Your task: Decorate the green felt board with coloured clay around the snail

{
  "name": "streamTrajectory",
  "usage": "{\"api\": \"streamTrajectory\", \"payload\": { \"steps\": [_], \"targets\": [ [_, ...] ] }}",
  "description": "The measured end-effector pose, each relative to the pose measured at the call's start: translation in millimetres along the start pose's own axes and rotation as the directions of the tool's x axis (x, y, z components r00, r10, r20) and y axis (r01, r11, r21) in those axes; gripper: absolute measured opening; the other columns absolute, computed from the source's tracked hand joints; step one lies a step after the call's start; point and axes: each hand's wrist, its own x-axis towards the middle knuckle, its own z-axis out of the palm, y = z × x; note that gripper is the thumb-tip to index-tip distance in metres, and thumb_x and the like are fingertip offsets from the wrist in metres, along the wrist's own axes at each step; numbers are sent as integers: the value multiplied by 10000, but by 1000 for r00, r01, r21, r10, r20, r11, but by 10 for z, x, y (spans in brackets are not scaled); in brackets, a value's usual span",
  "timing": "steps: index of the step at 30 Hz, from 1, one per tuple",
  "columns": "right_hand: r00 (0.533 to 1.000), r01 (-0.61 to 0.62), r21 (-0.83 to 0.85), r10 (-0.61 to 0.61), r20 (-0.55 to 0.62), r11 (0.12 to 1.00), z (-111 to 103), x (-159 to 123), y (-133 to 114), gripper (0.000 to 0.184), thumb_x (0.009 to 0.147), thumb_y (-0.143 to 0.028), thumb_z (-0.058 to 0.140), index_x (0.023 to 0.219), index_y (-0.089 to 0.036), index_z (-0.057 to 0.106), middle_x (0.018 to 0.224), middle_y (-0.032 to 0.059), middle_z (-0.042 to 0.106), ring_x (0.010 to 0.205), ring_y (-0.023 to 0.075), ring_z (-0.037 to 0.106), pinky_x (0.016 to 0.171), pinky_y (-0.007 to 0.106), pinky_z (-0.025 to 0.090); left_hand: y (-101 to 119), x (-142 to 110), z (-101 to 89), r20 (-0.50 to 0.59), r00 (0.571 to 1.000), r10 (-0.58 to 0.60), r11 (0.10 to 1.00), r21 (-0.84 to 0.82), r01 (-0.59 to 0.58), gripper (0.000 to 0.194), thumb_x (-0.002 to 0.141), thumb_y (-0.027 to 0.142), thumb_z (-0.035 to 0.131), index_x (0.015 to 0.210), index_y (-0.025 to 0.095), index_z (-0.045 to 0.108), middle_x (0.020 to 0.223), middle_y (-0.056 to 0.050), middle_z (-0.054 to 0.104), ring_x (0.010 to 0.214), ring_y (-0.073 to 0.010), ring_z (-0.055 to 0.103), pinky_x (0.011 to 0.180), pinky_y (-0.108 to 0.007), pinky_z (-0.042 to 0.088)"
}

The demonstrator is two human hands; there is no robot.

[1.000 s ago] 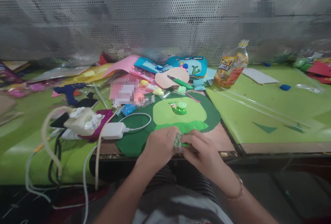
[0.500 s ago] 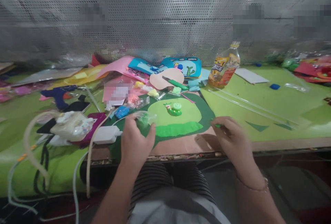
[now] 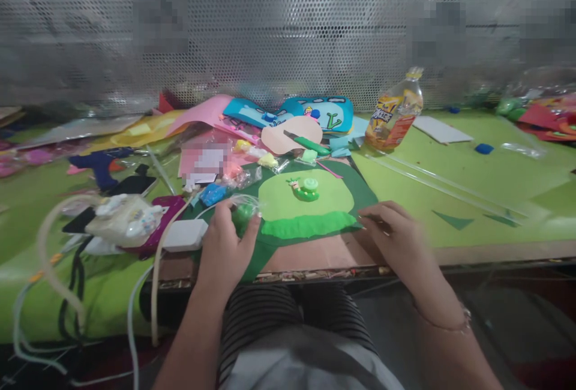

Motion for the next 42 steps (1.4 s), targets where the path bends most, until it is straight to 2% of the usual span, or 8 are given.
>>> {"api": "streamTrajectory", "payload": {
  "steps": [4, 10, 17, 26, 29, 33, 38, 42],
  "targets": [
    [1000, -8, 1, 8, -9, 1000, -15, 10, -25, 162, 851, -222, 555, 974, -196, 658, 783, 37, 602, 600, 136, 563, 547, 276, 497, -5, -2, 16, 0, 995, 104, 994, 18, -104, 354, 860, 464, 472, 1068, 177, 457, 1023, -129, 621, 1009, -292, 597, 829, -415, 485],
    [996, 88, 106, -85, -33, 990, 80, -14, -212, 134, 853, -218, 574, 912, -226, 693, 862, 57, 534, 764, 172, 574, 628, 310, 503, -24, -35, 18, 4, 968, 249, 966, 66, -249, 327, 873, 410, 490, 1094, 171, 463, 1024, -116, 605, 993, -269, 585, 838, -408, 478],
    [977, 198, 377, -214, 2, 905, 256, 32, -796, 172, 856, -104, 558, 960, -209, 645, 857, 34, 606, 766, 134, 599, 642, 244, 514, 62, -91, -48, 187, 787, 588, 801, -4, -598, 373, 907, 391, 452, 1185, 142, 447, 1055, -118, 605, 991, -255, 564, 852, -394, 437],
    [928, 368, 382, -363, -88, 847, 535, -106, -881, 197, 872, -75, 507, 936, -219, 625, 817, 15, 688, 749, 140, 628, 719, 297, 517, 67, -108, -111, 196, 698, 689, 723, -115, -681, 367, 929, 415, 382, 1158, 144, 477, 956, -110, 619, 880, -229, 582, 779, -361, 456],
    [879, 455, 407, -472, -63, 792, 540, -202, -883, 328, 888, -51, 453, 1144, -225, 562, 945, 41, 701, 895, 158, 635, 808, 317, 509, 71, -113, -145, 221, 694, 685, 729, -203, -654, 408, 933, 480, 331, 1107, 159, 514, 925, -104, 631, 861, -219, 602, 740, -333, 469],
    [873, 365, 329, -443, 203, 871, 430, -244, -966, 407, 918, -95, 364, 1306, -200, 430, 981, 75, 692, 911, 190, 627, 815, 356, 496, 53, -108, -165, 275, 718, 639, 769, -228, -597, 481, 936, 534, 246, 898, 179, 567, 807, -75, 633, 753, -206, 603, 660, -316, 463],
    [820, 424, 254, -488, 299, 869, 304, -163, -1059, 489, 950, -312, 347, 1374, -74, 296, 1094, 173, 652, 948, 263, 614, 867, 427, 470, 62, -77, -139, 297, 739, 605, 794, -167, -584, 476, 960, 476, 225, 738, 178, 522, 670, -38, 594, 617, -175, 553, 561, -282, 412],
    [775, 430, 249, -496, 392, 868, 237, -19, -1069, 499, 952, -379, 331, 1329, -55, 369, 1022, 175, 671, 894, 271, 633, 726, 385, 519, 137, -73, -154, 294, 745, 599, 797, -128, -590, 516, 964, 483, 182, 720, 183, 523, 675, -42, 590, 637, -172, 550, 584, -279, 403]
  ]
}}
